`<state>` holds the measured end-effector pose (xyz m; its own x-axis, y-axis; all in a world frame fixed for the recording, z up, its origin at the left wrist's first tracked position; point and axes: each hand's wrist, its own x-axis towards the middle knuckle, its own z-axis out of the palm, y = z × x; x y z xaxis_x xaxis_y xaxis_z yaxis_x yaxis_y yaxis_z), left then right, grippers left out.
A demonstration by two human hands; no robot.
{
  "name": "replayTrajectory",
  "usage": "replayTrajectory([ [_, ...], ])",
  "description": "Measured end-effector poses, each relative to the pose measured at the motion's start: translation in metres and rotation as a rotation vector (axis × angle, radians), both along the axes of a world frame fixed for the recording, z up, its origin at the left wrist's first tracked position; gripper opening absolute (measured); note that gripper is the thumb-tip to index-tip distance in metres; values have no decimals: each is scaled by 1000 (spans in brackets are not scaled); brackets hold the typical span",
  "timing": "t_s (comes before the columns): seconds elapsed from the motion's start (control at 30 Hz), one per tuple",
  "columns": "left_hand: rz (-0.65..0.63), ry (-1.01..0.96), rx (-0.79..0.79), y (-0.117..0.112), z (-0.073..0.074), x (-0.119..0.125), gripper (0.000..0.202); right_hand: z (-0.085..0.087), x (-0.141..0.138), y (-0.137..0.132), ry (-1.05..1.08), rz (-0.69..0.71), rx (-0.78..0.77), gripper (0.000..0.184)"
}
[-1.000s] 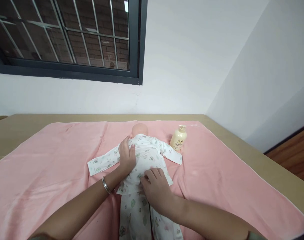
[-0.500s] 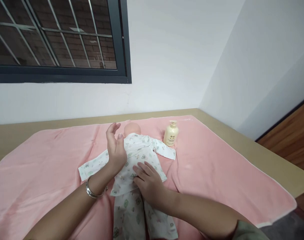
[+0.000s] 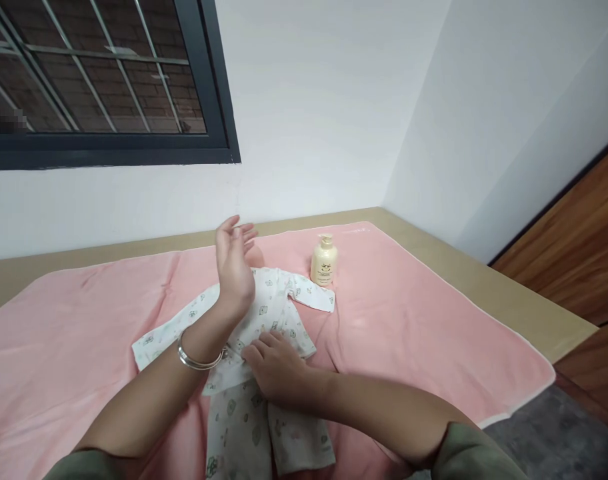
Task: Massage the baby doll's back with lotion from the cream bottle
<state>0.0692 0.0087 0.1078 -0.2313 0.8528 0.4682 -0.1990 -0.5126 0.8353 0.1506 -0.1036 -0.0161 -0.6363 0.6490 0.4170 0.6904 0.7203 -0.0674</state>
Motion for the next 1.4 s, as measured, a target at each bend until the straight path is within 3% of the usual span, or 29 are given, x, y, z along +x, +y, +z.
replayTrajectory([
  [0.13, -386, -131, -502, 17, 5, 30, 37, 25, 16, 0, 131, 209, -228, 27],
  [0.2, -554, -189, -790, 29, 4, 43, 40, 44, 39, 11, 259, 229, -241, 36],
  [0.23, -604, -210, -902, 36, 2, 50, 41, 54, 53, 20, 323, 154, -182, 40],
  [0.3, -644, -230, -1038, 50, -1, 61, 44, 75, 83, 48, 428, -193, 22, 50],
  [0.37, -637, -228, -1068, 62, -3, 72, 46, 92, 110, 80, 445, -505, 143, 56],
  [0.43, -629, -227, -1065, 71, -4, 83, 48, 100, 129, 109, 370, -641, 171, 60],
  [0.57, -628, -221, -1070, 75, -7, 102, 50, 88, 139, 136, 168, -585, 119, 61],
  [0.7, -628, -213, -1113, 63, -15, 114, 48, 75, 135, 138, 239, -643, 117, 61],
  [0.83, -685, -216, -1178, 46, -20, 106, 45, 93, 133, 139, 284, -731, 88, 49],
  [0.97, -766, -224, -1181, 24, -13, 74, 48, 122, 108, 136, 296, -832, 105, 42],
  [1.03, -815, -263, -1100, 11, -8, 53, 48, 129, 81, 129, 298, -801, 125, 44],
  [1.17, -959, -421, -788, -16, 3, 6, 45, 124, 16, 99, 329, -466, 29, 49],
  [1.23, -996, -468, -720, -23, 8, -19, 48, 116, -10, 78, 338, -325, 53, 52],
  [1.3, -978, -519, -700, -25, 15, -44, 56, 108, -24, 58, 331, -160, 71, 56],
  [1.4, -856, -598, -559, -26, 28, -73, 64, 99, -27, 39, 343, 102, 47, 56],
])
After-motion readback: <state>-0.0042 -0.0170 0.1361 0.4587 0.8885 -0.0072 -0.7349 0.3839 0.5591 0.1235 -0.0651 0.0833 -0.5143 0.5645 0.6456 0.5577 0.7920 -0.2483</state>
